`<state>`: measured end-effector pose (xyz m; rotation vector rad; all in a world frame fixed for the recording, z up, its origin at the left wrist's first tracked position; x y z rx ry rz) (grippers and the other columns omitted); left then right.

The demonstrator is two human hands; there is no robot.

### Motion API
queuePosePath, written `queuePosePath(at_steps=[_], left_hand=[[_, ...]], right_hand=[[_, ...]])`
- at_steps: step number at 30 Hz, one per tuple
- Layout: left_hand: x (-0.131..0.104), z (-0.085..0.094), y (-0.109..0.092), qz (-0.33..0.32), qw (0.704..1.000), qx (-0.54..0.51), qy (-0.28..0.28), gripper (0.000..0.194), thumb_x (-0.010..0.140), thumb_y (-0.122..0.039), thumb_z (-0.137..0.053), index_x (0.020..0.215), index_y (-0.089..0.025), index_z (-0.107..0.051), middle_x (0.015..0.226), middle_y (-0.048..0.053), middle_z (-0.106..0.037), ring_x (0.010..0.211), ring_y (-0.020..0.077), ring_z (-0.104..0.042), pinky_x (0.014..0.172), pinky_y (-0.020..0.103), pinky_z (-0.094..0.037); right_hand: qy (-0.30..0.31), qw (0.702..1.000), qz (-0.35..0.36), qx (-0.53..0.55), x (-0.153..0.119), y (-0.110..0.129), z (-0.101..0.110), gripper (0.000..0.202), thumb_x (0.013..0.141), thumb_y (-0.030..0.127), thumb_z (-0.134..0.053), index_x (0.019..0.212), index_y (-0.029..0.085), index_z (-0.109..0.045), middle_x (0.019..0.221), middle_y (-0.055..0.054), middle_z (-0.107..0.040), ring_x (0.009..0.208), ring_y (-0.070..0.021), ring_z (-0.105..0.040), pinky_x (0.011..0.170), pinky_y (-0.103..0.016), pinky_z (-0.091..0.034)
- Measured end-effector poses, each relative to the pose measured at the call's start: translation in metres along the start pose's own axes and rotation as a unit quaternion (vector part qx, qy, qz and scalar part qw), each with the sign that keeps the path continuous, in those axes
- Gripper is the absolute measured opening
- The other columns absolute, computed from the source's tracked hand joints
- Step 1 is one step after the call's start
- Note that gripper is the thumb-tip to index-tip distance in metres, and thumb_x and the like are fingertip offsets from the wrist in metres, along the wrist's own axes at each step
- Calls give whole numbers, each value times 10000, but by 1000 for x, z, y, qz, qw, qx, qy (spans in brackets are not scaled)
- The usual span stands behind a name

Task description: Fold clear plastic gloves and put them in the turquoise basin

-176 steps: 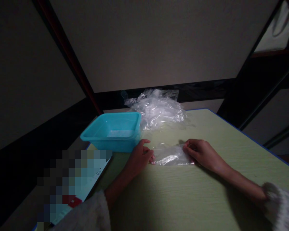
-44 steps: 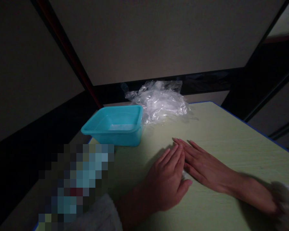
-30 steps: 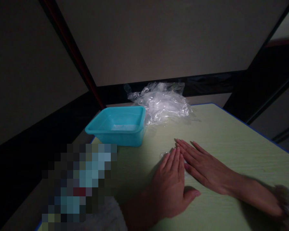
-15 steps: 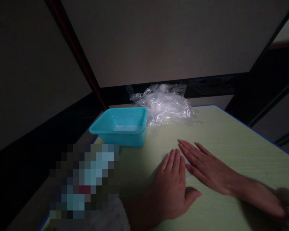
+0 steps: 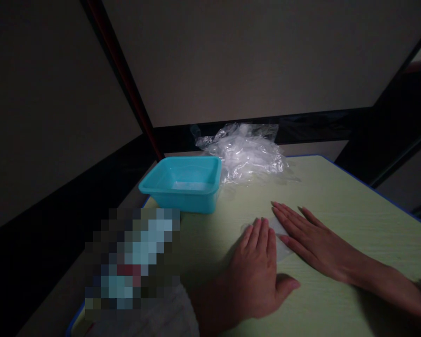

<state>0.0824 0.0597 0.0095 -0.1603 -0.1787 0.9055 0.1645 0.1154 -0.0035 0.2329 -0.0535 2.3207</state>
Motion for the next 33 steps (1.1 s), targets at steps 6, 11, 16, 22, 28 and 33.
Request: queuePosePath(at_steps=[6, 11, 16, 22, 28, 33], left_hand=[[-1, 1, 0, 5, 1000, -1, 1, 765, 906, -563, -273, 1379, 38, -251, 1464, 239, -102, 1362, 323, -56, 1121, 428, -166], [0, 0, 2, 14, 1000, -13, 12, 772, 905, -564, -272, 1382, 41, -241, 1465, 238, -96, 1363, 322, -48, 1122, 431, -154], [0, 1, 1, 9, 1000, -13, 9, 762, 909, -557, -272, 1378, 42, -248, 1461, 247, -102, 1361, 327, -55, 1118, 439, -167], [-2, 4, 0, 5, 1000, -6, -7, 749, 911, -546, -290, 1385, 31, -235, 1467, 232, -76, 1363, 315, -38, 1126, 422, -160], [-3, 3, 5, 21, 999, 3, -32, 776, 883, -552, -359, 1406, -3, -191, 1485, 200, -52, 1374, 295, -26, 1139, 415, -128], [-3, -1, 8, 32, 999, -7, -35, 818, 861, -598, -364, 1408, -14, -193, 1485, 201, -33, 1369, 313, 4, 1134, 455, -119]], right_hand=[[-15, 999, -41, -7, -3, -10, -2, 612, 931, 514, -194, 1447, 208, -75, 1466, -98, -255, 1324, -259, -260, 1051, -540, -260], [-17, 998, -59, -19, -3, -15, -2, 622, 925, 529, -174, 1445, 191, -131, 1454, -111, -282, 1320, -270, -268, 1044, -553, -264], [-17, 998, -58, -23, -3, -14, -2, 612, 933, 507, -155, 1444, 172, -119, 1452, -118, -279, 1324, -265, -257, 1035, -564, -270], [-30, 998, -57, -20, -5, -15, -5, 590, 938, 485, -170, 1448, 207, -68, 1462, -98, -275, 1325, -264, -259, 1037, -562, -272], [-27, 997, -66, -4, -6, -19, -5, 575, 940, 472, -186, 1449, 237, -61, 1471, -71, -268, 1326, -261, -258, 1037, -558, -276], [-25, 996, -81, 17, -3, -21, 11, 559, 941, 453, -211, 1448, 235, -127, 1463, -78, -285, 1321, -259, -271, 1021, -559, -302]])
Point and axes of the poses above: each hand's wrist, its own x-axis towards the middle knuckle, its own z-axis out of the back of the hand, y = z × x, the point moved 9 cm from there along x, towards the middle knuckle
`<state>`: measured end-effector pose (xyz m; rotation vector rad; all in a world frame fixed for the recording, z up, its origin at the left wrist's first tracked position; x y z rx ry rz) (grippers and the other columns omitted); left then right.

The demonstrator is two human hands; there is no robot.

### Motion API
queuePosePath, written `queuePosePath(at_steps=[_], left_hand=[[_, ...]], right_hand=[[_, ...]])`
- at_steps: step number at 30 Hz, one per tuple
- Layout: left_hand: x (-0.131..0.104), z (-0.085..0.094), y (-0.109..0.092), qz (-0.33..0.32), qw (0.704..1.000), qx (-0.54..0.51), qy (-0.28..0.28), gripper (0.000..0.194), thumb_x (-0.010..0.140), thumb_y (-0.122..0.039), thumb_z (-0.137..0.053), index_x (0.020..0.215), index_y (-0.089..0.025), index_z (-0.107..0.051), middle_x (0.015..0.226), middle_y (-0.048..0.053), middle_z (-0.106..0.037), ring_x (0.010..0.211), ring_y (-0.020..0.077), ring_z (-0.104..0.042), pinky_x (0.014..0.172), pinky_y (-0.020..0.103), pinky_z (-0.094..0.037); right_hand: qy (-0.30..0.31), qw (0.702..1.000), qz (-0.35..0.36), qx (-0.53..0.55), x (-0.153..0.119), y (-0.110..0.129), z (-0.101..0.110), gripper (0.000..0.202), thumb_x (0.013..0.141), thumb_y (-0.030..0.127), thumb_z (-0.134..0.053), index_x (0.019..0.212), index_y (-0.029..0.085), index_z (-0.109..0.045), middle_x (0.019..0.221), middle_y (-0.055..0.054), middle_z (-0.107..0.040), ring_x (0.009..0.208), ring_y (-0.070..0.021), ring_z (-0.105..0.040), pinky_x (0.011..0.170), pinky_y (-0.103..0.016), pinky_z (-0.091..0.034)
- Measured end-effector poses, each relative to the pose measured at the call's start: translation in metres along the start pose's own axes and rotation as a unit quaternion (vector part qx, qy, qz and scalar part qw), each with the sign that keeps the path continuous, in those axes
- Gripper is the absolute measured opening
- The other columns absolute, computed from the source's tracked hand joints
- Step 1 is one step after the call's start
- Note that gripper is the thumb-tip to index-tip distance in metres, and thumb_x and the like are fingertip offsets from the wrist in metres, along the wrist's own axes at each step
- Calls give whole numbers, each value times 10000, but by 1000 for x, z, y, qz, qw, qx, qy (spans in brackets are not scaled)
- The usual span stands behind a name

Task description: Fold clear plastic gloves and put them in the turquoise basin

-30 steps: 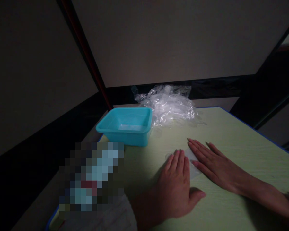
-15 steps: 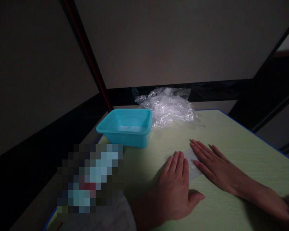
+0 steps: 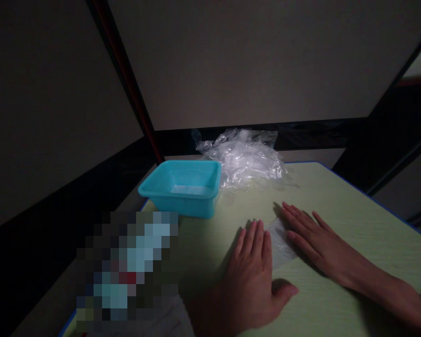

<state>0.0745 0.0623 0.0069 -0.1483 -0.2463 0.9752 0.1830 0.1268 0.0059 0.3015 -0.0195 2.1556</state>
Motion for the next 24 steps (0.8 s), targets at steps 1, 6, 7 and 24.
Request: queuePosePath(at_steps=[1, 6, 7, 24], left_hand=[[0, 0, 0, 4, 1000, -6, 5, 805, 867, -596, -349, 1408, -18, -198, 1486, 199, -31, 1367, 318, 12, 1131, 472, -116], [0, -1, 2, 23, 999, -20, 28, 795, 867, -609, -328, 1405, -33, -220, 1486, 190, -54, 1362, 336, 1, 1117, 513, -136], [0, -1, 3, 25, 999, -18, 28, 799, 863, -613, -335, 1405, -37, -220, 1487, 187, -59, 1363, 336, -6, 1116, 513, -143], [0, -1, 4, 35, 998, -37, 31, 797, 870, -607, -317, 1418, -43, -190, 1488, 179, -27, 1359, 333, 26, 1121, 512, -107]], right_hand=[[-5, 1000, 2, 6, 1, 1, 5, 553, 941, 446, -215, 1444, 220, -166, 1458, -86, -294, 1318, -257, -281, 1021, -558, -303], [-29, 998, 39, 37, 7, 17, 24, 500, 940, 379, -234, 1323, 135, -445, 1330, -130, -490, 1216, -264, -461, 992, -565, -358], [-35, 998, 46, 40, 8, 20, 27, 492, 942, 358, -227, 1282, 124, -495, 1282, -131, -538, 1177, -263, -505, 980, -562, -379], [-88, 994, 62, 29, 7, 21, 42, 471, 938, 309, -231, 1072, 166, -659, 1029, -90, -700, 953, -252, -655, 907, -524, -478]])
Point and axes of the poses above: each hand's wrist, its own x-axis towards the middle knuckle, its own z-axis out of the back of the hand, y = z × x, the point moved 9 cm from there along x, towards the middle knuckle
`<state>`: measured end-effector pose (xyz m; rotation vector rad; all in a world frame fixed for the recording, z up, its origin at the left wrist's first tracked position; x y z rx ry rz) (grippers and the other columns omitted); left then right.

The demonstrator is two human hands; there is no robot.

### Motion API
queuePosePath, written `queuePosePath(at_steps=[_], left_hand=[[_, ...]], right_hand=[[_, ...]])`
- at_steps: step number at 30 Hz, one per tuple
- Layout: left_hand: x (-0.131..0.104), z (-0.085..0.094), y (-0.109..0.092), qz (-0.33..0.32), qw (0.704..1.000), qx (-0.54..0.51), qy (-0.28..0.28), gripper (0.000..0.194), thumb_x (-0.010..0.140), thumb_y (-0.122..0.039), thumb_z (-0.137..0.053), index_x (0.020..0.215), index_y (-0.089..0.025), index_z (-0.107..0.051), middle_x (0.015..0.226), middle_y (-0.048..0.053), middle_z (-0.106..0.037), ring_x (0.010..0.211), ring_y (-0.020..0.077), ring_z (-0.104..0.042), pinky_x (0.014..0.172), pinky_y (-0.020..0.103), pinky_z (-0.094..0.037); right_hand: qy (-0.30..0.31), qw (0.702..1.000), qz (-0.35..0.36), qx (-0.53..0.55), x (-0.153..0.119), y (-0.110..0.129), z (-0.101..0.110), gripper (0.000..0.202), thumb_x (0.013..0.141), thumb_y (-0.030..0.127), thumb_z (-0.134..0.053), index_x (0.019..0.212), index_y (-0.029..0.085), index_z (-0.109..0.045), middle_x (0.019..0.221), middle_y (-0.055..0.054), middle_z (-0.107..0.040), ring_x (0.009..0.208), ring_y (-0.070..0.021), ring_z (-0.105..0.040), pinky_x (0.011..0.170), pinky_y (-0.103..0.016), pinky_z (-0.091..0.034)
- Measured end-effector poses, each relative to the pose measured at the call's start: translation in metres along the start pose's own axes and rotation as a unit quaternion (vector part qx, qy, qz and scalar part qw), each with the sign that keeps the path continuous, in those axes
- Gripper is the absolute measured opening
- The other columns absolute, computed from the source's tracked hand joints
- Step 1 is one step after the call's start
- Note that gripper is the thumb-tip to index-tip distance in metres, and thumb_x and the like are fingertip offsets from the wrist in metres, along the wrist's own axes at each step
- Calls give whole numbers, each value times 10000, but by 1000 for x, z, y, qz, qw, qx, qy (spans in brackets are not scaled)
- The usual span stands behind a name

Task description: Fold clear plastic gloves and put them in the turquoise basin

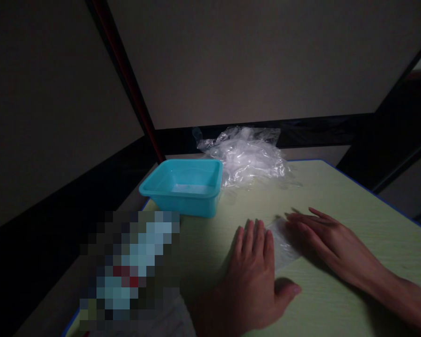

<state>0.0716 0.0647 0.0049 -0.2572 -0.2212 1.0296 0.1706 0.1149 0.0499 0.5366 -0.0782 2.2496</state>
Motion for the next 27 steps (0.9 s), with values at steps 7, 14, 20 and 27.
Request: queuePosePath(at_steps=[7, 14, 20, 27], left_hand=[[2, -2, 3, -2, 1000, 7, -11, 799, 863, -602, -343, 1419, -51, -181, 1489, 186, -113, 1370, 328, -50, 1120, 520, -104], [4, 5, 5, 13, 999, -2, -48, 731, 888, -556, -315, 1409, -50, -224, 1469, 166, -258, 1367, 311, -168, 1123, 513, -116], [5, 8, 5, 18, 998, -11, -66, 711, 901, -542, -273, 1405, -42, -239, 1439, 171, -320, 1345, 314, -225, 1119, 512, -127], [5, 10, 6, 25, 997, -11, -72, 690, 906, -513, -288, 1396, -28, -261, 1413, 190, -355, 1326, 331, -257, 1114, 519, -134]], right_hand=[[12, 1000, -3, -4, 0, -1, -4, 471, 945, 311, -226, 1109, 149, -636, 1042, -100, -695, 968, -248, -650, 911, -522, -472], [17, 1000, 6, 0, 1, 2, -9, 455, 953, 305, -241, 1161, 92, -586, 1111, -148, -660, 999, -249, -636, 933, -539, -445], [24, 1000, 6, 13, 3, -1, -14, 411, 949, 297, -267, 1211, 126, -534, 1161, -133, -637, 1033, -252, -617, 957, -568, -406], [27, 998, 2, 50, 8, -4, -23, 404, 944, 274, -282, 1317, 153, -375, 1121, -99, -664, 1097, -246, -576, 994, -572, -356]])
Point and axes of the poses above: each hand's wrist, its own x-axis towards the middle knuckle, its own z-axis out of the back of the hand, y = z × x, the point moved 9 cm from there along x, towards the middle knuckle
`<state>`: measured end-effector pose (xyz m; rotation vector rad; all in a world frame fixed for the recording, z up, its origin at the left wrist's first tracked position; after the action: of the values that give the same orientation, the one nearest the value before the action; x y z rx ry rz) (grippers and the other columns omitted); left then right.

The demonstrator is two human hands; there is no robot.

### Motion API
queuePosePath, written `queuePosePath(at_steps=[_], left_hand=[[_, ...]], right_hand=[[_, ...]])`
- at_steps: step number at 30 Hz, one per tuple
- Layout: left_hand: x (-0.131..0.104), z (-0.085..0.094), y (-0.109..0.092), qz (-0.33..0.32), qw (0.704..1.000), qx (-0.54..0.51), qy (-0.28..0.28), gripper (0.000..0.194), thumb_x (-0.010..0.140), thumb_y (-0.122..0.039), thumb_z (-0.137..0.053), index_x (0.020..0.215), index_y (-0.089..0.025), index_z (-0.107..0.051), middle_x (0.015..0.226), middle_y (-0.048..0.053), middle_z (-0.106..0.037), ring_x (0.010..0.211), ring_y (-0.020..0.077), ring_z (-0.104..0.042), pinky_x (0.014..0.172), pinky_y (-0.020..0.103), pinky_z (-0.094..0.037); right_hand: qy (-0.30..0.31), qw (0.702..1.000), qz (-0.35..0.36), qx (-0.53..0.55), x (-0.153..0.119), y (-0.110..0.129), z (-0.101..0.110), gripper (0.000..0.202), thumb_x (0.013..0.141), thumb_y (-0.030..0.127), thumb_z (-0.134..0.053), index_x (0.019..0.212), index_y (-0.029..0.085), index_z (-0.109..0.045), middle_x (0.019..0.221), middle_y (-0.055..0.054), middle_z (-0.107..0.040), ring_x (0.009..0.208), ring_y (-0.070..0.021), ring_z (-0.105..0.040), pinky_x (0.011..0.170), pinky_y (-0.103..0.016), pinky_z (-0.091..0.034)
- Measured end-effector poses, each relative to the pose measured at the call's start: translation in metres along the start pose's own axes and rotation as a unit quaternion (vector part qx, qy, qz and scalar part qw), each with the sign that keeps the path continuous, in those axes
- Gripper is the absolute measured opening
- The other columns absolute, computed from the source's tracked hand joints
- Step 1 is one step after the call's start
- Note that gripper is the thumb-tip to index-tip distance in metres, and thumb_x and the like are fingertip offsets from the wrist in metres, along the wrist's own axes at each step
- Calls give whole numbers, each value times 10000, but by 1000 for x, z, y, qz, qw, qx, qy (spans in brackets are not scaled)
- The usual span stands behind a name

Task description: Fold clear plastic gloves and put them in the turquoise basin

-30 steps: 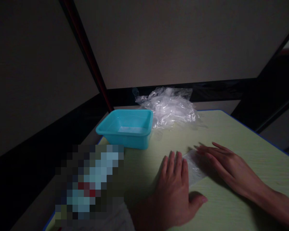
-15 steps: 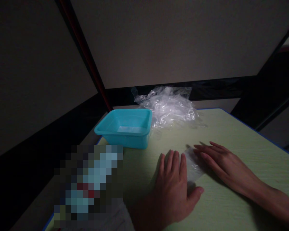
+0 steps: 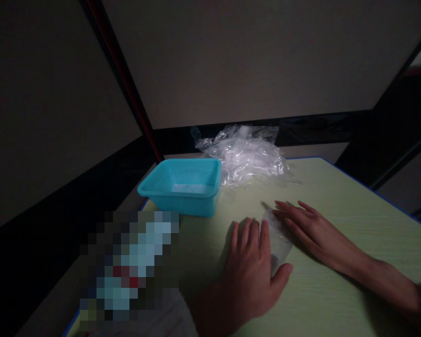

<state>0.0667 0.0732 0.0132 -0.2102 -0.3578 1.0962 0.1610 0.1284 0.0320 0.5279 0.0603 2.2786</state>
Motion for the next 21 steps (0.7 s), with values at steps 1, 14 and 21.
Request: queuePosePath(at_steps=[1, 14, 21], left_hand=[[0, 0, 0, 2, 1000, -1, 0, 687, 907, -509, -289, 1396, -27, -261, 1414, 191, -351, 1325, 334, -257, 1113, 520, -134], [15, 16, 33, 75, 994, -75, -40, 520, 832, -211, -461, 1313, -31, -380, 1315, 192, -471, 1232, 311, -403, 1065, 485, -265], [22, 24, 70, 157, 944, -272, -99, 345, 752, -20, -395, 1050, -146, -515, 1048, 81, -646, 988, 184, -593, 921, 334, -425]], right_hand=[[0, 1000, 1, 5, 1, 0, 0, 404, 940, 268, -286, 1319, 152, -365, 1112, -98, -669, 1097, -247, -576, 992, -566, -361], [1, 996, 28, 83, 17, -14, -6, 450, 916, 234, -316, 1361, 175, -280, 1126, -108, -657, 1052, -260, -597, 880, -477, -487], [39, 995, 46, 77, 27, -13, -10, 452, 931, 284, -322, 1364, 158, -285, 1233, -123, -591, 1129, -249, -547, 928, -456, -459]])
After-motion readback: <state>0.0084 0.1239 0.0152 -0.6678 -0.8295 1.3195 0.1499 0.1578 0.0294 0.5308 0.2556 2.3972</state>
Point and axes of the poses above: each hand's wrist, its own x-axis towards the middle knuckle, its own z-axis out of the back of the hand, y = z × x, the point moved 9 cm from there along x, towards the middle knuckle
